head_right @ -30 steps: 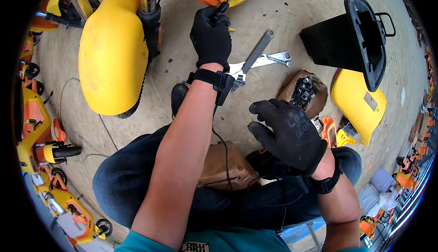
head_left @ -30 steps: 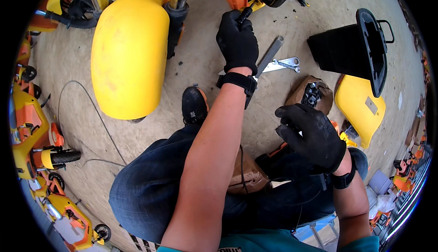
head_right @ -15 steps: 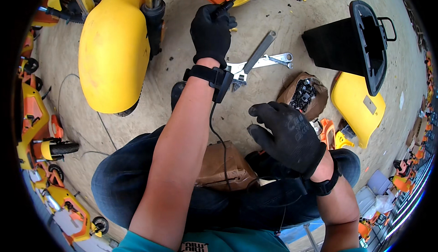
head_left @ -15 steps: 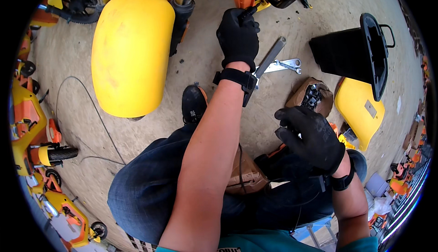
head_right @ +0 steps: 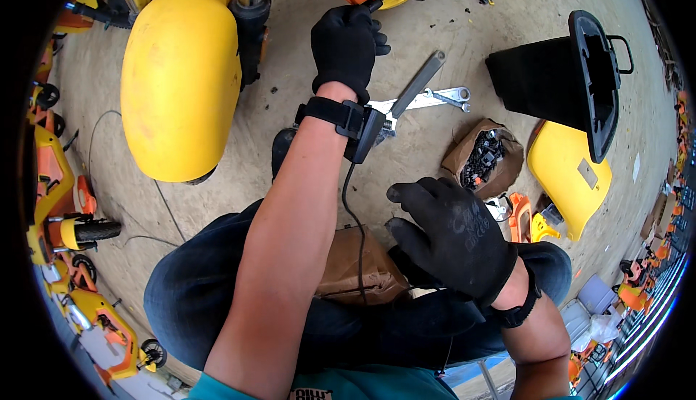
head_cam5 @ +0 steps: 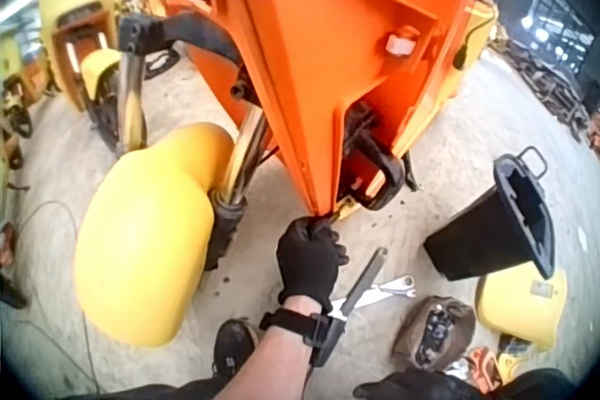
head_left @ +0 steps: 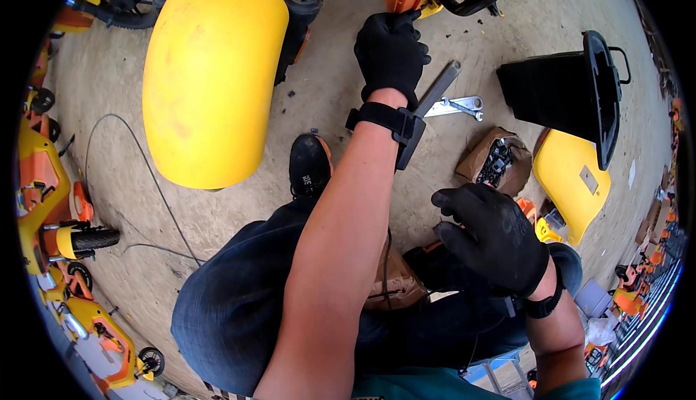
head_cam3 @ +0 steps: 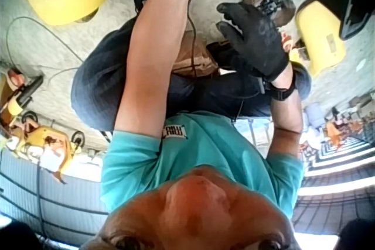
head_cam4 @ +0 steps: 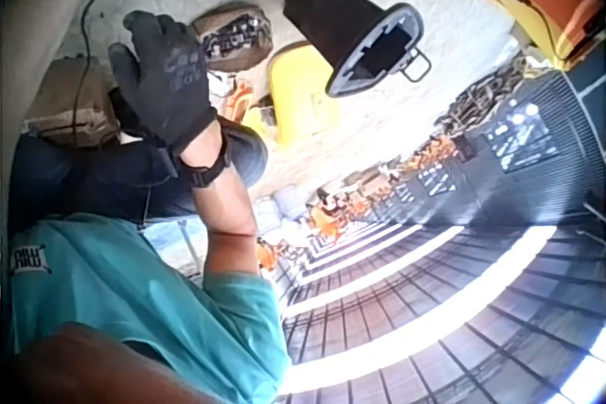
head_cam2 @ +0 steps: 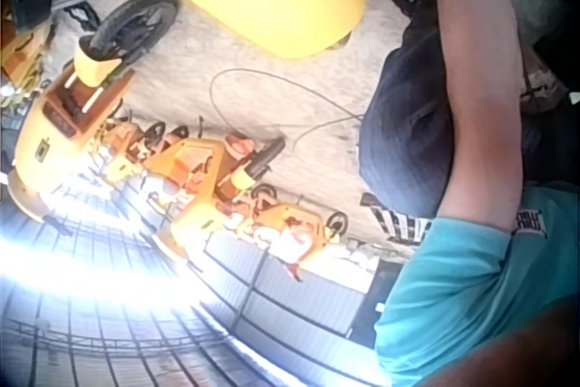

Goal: The person assembles components of an electric scooter by inserting parts into a plastic housing, tightening nuts with a wrench, and using a screwdriver to secure fasteners while sitting on the ground.

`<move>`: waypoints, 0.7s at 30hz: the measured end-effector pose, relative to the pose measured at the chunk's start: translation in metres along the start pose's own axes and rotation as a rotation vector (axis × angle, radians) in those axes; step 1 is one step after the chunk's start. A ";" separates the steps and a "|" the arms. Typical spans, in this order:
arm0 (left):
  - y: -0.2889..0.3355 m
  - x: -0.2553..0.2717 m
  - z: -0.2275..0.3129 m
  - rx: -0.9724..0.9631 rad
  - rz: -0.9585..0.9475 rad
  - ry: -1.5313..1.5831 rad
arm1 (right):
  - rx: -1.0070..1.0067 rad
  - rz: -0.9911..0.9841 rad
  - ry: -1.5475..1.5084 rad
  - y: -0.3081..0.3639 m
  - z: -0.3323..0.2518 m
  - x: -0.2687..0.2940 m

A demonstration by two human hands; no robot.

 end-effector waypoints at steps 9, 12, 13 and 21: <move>0.005 -0.005 -0.009 0.177 0.040 0.115 | -0.012 -0.011 0.004 0.000 0.003 -0.002; -0.001 -0.004 -0.004 -0.010 0.133 -0.104 | -0.011 0.000 0.005 -0.002 0.008 -0.001; 0.000 -0.005 -0.006 -0.021 0.166 -0.211 | -0.014 0.005 0.002 -0.001 0.009 0.000; 0.005 -0.004 -0.013 -0.203 0.244 -0.088 | -0.009 0.019 -0.006 0.002 0.013 0.002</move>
Point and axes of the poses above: each hand's wrist, its own y-axis away from the middle knuckle, its own x-axis out of the back of the hand, z = x × y, the point moved 5 cm from there along -y, towards the middle knuckle, and after that the axes turned 6 degrees about z, right-handed, at the moved point
